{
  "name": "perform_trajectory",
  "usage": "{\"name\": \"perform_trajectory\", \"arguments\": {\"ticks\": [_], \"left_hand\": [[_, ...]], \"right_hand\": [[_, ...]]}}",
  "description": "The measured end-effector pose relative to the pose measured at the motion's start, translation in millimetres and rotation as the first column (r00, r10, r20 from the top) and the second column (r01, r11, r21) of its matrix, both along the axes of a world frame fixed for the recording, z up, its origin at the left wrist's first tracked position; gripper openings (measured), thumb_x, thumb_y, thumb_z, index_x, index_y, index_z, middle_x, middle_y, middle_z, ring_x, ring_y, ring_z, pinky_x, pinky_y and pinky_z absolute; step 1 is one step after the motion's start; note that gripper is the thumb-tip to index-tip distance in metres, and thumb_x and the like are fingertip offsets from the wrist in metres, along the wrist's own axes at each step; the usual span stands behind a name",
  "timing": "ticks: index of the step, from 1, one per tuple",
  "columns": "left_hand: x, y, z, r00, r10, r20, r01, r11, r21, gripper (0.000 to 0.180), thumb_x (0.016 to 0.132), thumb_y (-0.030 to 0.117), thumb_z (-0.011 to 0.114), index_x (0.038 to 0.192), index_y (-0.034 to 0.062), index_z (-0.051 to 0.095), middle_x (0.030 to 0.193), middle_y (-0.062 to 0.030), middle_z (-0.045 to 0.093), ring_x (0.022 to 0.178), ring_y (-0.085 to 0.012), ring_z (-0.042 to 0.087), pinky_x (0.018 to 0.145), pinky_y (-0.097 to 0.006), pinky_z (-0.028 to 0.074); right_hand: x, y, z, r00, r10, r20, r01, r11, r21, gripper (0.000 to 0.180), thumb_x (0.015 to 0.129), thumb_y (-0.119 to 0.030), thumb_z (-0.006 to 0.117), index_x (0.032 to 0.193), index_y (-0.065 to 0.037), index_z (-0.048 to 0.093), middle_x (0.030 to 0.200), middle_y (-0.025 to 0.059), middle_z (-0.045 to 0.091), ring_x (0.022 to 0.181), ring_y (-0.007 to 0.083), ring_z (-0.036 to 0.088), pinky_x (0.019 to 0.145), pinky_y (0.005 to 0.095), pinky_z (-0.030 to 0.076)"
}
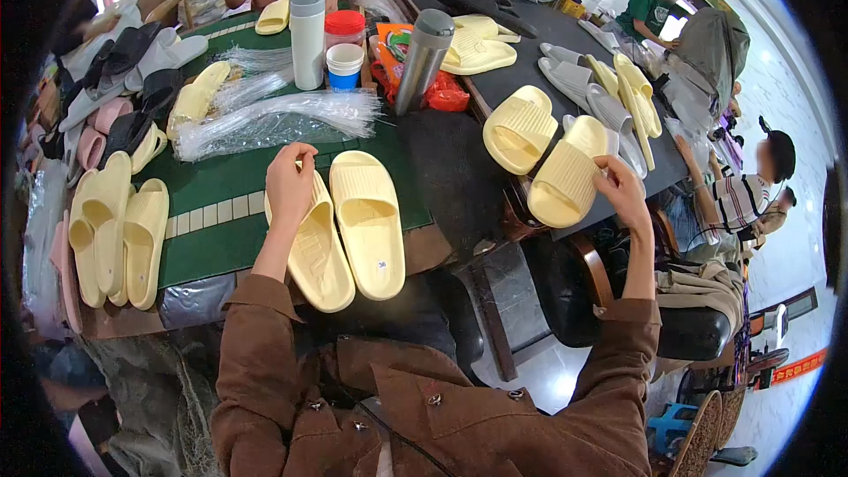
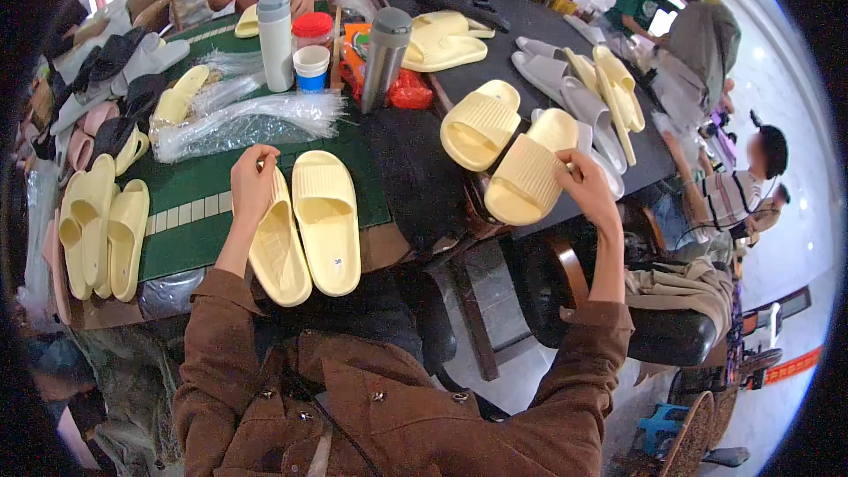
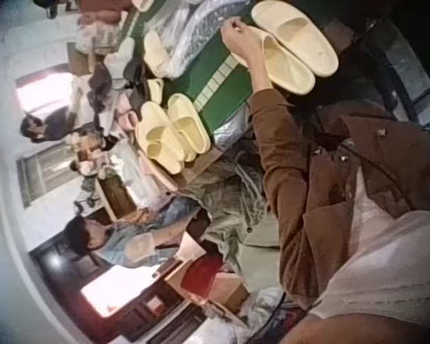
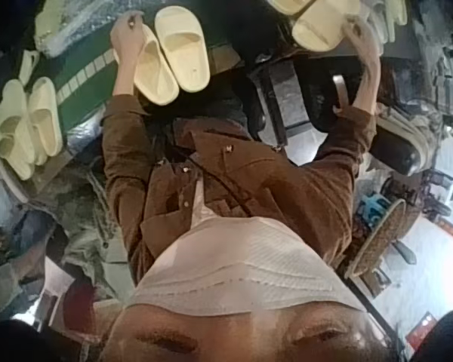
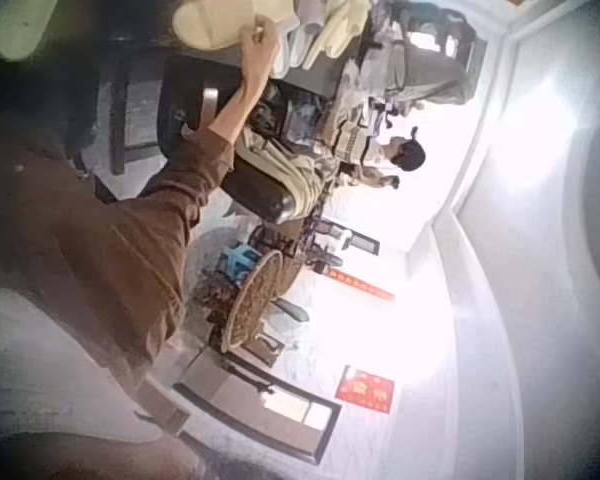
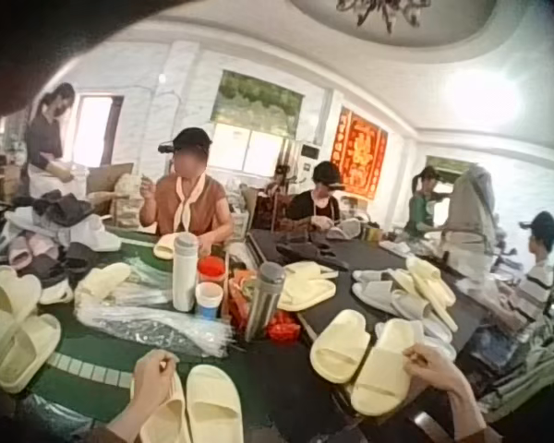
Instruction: The person assembles pairs of plastic slippers by hand at a workbench. They pick up individual slipper halves, align them, and press them together to form complete pairs. The person handles both yellow and white slippers, repeatedly picking up components and joining them before placing the finished pairs on the table.
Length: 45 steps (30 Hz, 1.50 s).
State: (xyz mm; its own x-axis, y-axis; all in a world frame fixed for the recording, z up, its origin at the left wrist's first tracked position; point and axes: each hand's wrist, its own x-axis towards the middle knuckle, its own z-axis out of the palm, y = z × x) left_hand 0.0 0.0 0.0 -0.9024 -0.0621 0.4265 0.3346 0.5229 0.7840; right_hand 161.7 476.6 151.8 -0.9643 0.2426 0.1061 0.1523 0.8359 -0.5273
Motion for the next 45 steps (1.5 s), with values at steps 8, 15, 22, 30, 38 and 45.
{"name": "perform_trajectory", "arguments": {"ticks": [8,15,22,30,38,45], "left_hand": [[0,-5,-1,0.999,0.004,-0.038,-0.004,1.000,-0.003,0.009,0.087,0.008,0.058,0.090,0.0028,0.066,0.085,-0.0112,0.065,0.071,-0.0255,0.062,0.064,-0.035,0.047],[1,-2,-1,0.999,-0.003,-0.035,0.004,1.000,0.010,0.010,0.087,0.007,0.057,0.090,0.0028,0.065,0.086,-0.0109,0.066,0.070,-0.0252,0.062,0.064,-0.035,0.047],[0,-4,-4,1.000,0.003,-0.018,-0.003,1.000,0.013,0.010,0.087,0.007,0.058,0.090,0.0030,0.066,0.086,-0.0105,0.066,0.070,-0.0249,0.062,0.064,-0.035,0.048],[3,0,2,1.000,-0.007,-0.028,0.007,1.000,0.018,0.010,0.088,0.006,0.057,0.092,0.0011,0.065,0.086,-0.0099,0.065,0.069,-0.0207,0.060,0.063,-0.033,0.047],[-1,1,1,0.997,-0.011,-0.072,0.015,0.998,0.061,0.010,0.088,0.007,0.057,0.092,0.0017,0.065,0.089,-0.0111,0.065,0.068,-0.0225,0.062,0.063,-0.033,0.048],[1,-15,16,0.995,0.007,-0.097,0.013,0.979,0.206,0.011,0.088,0.003,0.059,0.097,-0.0006,0.064,0.085,-0.0087,0.064,0.062,-0.0134,0.057,0.059,-0.028,0.046]], "right_hand": [[-27,-9,-1,0.990,0.075,-0.120,-0.070,0.996,0.050,0.028,0.086,-0.009,0.058,0.113,-0.003,0.065,0.090,-0.0020,0.062,0.073,0.0080,0.048,0.068,0.0246,0.041],[-77,8,8,0.982,0.188,0.019,-0.188,0.982,-0.005,0.042,0.091,-0.029,0.061,0.128,-0.009,0.058,0.103,0.0014,0.065,0.081,0.0105,0.054,0.074,0.0279,0.045],[-90,-47,22,0.940,0.140,0.312,-0.162,0.986,0.045,0.066,0.078,-0.038,0.074,0.131,-0.006,0.051,0.098,0.0138,0.067,0.088,0.0131,0.062,0.072,0.0280,0.047],[-86,-39,-1,0.968,0.140,0.208,-0.071,0.948,-0.311,0.027,0.086,-0.021,0.069,0.103,-0.002,0.062,0.086,0.0025,0.066,0.071,0.0060,0.061,0.060,0.0208,0.046],[-37,-137,10,0.946,0.325,0.007,-0.192,0.577,-0.794,0.040,0.091,-0.022,0.063,0.121,0.002,0.053,0.099,0.0044,0.066,0.076,0.0043,0.062,0.063,0.0166,0.047],[-50,-239,-10,0.925,0.353,-0.142,-0.198,0.128,-0.972,0.044,0.094,-0.015,0.057,0.132,0.004,0.045,0.071,-0.0090,0.039,0.052,0.0010,0.027,0.049,0.0193,0.021]]}}
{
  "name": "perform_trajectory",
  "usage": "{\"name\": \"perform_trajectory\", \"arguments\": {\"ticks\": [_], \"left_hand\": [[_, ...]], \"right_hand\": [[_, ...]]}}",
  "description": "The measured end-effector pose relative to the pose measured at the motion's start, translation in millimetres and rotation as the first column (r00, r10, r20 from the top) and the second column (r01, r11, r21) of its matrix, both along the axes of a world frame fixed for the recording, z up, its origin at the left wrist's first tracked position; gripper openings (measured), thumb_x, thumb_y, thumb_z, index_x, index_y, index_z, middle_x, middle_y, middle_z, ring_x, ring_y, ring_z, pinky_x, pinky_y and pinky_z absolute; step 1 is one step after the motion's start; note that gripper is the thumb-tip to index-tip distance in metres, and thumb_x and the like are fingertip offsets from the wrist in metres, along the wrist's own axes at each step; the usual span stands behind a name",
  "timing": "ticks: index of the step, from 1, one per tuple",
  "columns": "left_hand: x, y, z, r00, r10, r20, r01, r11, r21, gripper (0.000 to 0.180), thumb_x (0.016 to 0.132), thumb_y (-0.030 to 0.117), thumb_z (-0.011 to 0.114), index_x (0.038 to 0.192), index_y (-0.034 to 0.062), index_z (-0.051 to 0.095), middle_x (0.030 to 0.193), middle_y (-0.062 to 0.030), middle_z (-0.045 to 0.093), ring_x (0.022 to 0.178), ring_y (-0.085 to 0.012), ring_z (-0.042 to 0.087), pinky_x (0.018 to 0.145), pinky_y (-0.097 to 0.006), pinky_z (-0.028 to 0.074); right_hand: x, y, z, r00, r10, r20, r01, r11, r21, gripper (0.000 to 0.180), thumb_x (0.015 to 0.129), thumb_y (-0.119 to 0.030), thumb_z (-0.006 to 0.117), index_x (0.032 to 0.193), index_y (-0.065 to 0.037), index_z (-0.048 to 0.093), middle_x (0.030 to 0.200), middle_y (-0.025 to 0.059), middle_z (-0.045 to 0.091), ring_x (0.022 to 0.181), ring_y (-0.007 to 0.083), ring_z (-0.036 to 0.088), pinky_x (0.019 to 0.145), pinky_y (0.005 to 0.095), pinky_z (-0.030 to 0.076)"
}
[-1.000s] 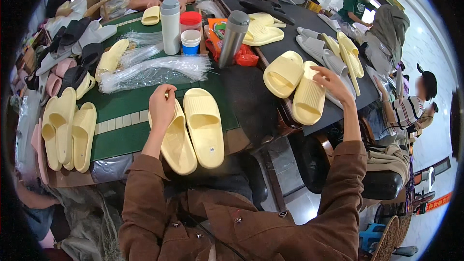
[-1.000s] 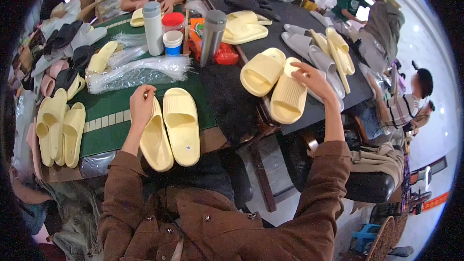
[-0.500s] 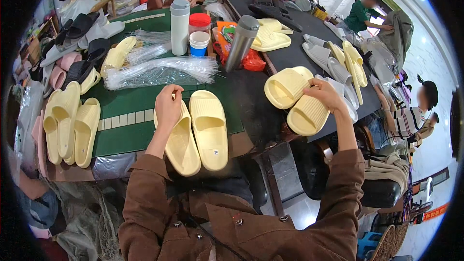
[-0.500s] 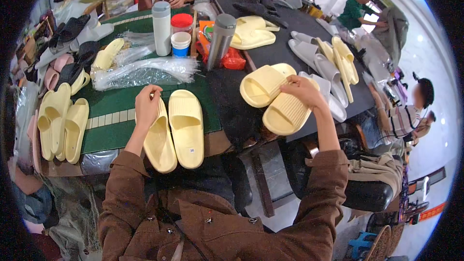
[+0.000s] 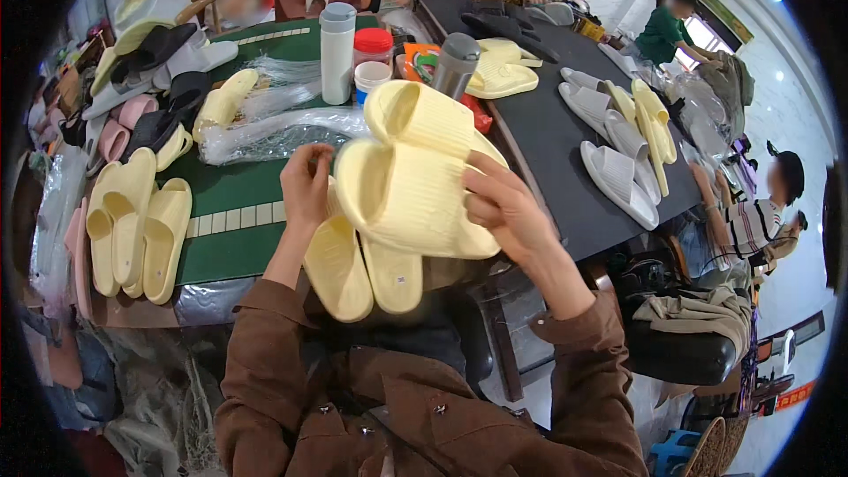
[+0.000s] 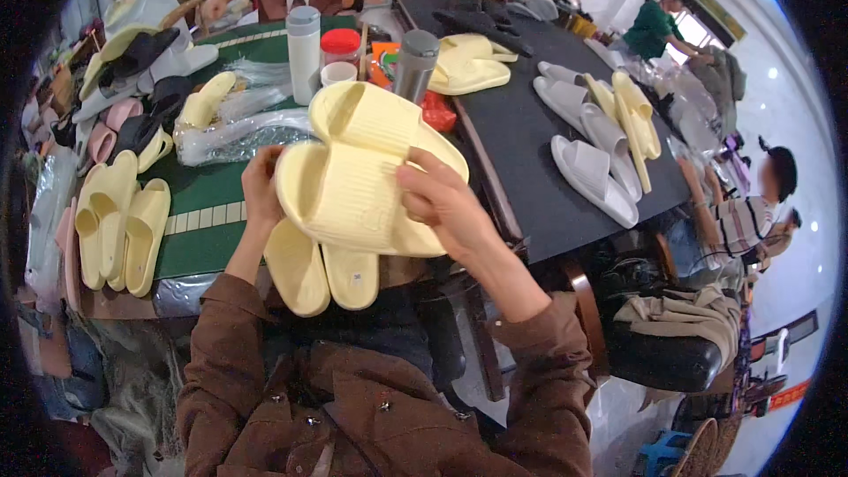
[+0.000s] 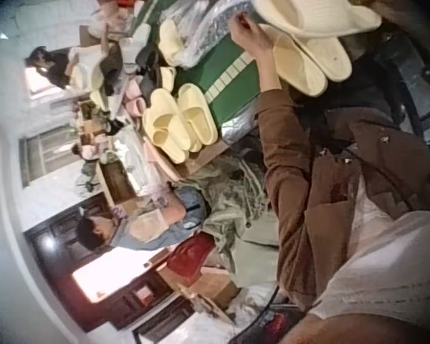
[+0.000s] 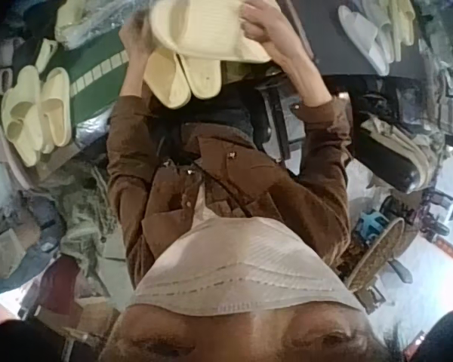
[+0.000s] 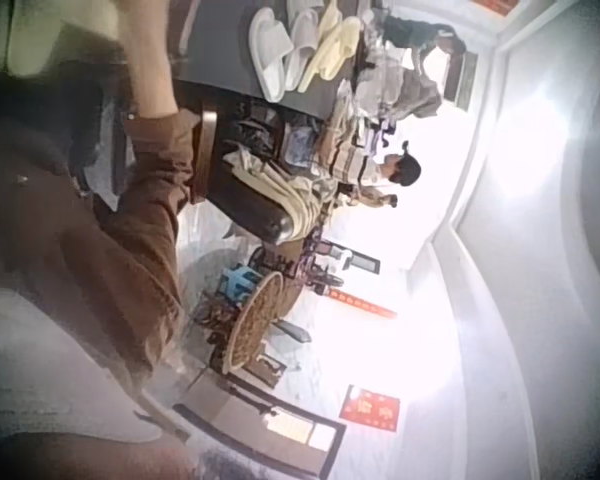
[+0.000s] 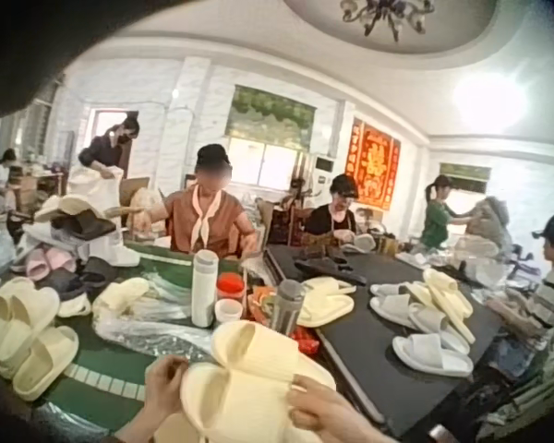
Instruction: The person assembles pairs of plastic slippers by hand at a workbench. They pick up individual slipper halves, align them, and press them together to form complete pairs. The person handles both yellow and white slippers, repeatedly picking up components and joining them before placing the finished pairs on the table.
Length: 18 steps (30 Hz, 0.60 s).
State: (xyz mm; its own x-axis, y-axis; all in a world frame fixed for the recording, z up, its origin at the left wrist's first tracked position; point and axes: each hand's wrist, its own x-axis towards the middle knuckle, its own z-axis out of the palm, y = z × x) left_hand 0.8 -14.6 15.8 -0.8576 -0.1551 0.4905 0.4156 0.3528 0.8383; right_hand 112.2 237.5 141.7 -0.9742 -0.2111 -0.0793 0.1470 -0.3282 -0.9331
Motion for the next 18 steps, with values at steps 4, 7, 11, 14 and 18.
{"name": "perform_trajectory", "arguments": {"ticks": [4,7,11,14,18], "left_hand": [[27,-6,26,0.994,-0.040,-0.098,0.031,0.995,-0.095,0.010,0.088,0.001,0.058,0.097,-0.0012,0.062,0.083,-0.0104,0.062,0.064,-0.0181,0.057,0.060,-0.030,0.045],[62,-18,31,0.998,-0.016,-0.059,0.005,0.983,-0.186,0.010,0.087,0.000,0.058,0.096,-0.0010,0.061,0.083,-0.0113,0.060,0.066,-0.0208,0.057,0.060,-0.031,0.045],[116,-28,24,0.999,0.001,0.041,0.006,0.982,-0.190,0.012,0.084,-0.003,0.059,0.095,0.0003,0.060,0.084,-0.0117,0.058,0.068,-0.0240,0.058,0.060,-0.032,0.045],[146,-28,16,0.984,-0.092,0.151,0.134,0.945,-0.298,0.014,0.083,0.001,0.060,0.097,0.0017,0.061,0.090,-0.0128,0.059,0.079,-0.0280,0.059,0.067,-0.036,0.047],[159,-12,9,0.981,-0.170,0.092,0.193,0.833,-0.519,0.028,0.082,0.010,0.064,0.109,0.0048,0.060,0.110,-0.0186,0.055,0.103,-0.0360,0.052,0.087,-0.044,0.043]], "right_hand": [[-17,-31,-17,1.000,-0.001,0.020,0.002,0.999,-0.040,0.053,0.093,-0.007,0.053,0.141,0.001,0.032,0.071,-0.0088,0.036,0.053,0.0022,0.028,0.050,0.0196,0.022],[-34,-33,-46,0.992,0.043,0.119,-0.034,0.997,-0.074,0.058,0.092,-0.005,0.051,0.145,0.000,0.027,0.070,-0.0082,0.034,0.053,0.0025,0.028,0.049,0.0197,0.022],[-47,-20,-62,0.969,0.156,0.193,-0.154,0.988,-0.027,0.057,0.094,-0.009,0.052,0.145,-0.001,0.029,0.070,-0.0078,0.033,0.052,0.0017,0.028,0.047,0.0189,0.021],[-47,-11,-63,0.967,0.194,0.167,-0.209,0.975,0.076,0.059,0.095,-0.012,0.054,0.146,-0.001,0.027,0.070,-0.0063,0.040,0.052,0.0014,0.029,0.047,0.0185,0.023],[-39,-11,-56,0.987,0.146,-0.061,-0.113,0.921,0.373,0.068,0.094,-0.018,0.055,0.148,0.003,0.019,0.090,0.0052,0.066,0.059,0.0022,0.041,0.051,0.0184,0.032]]}}
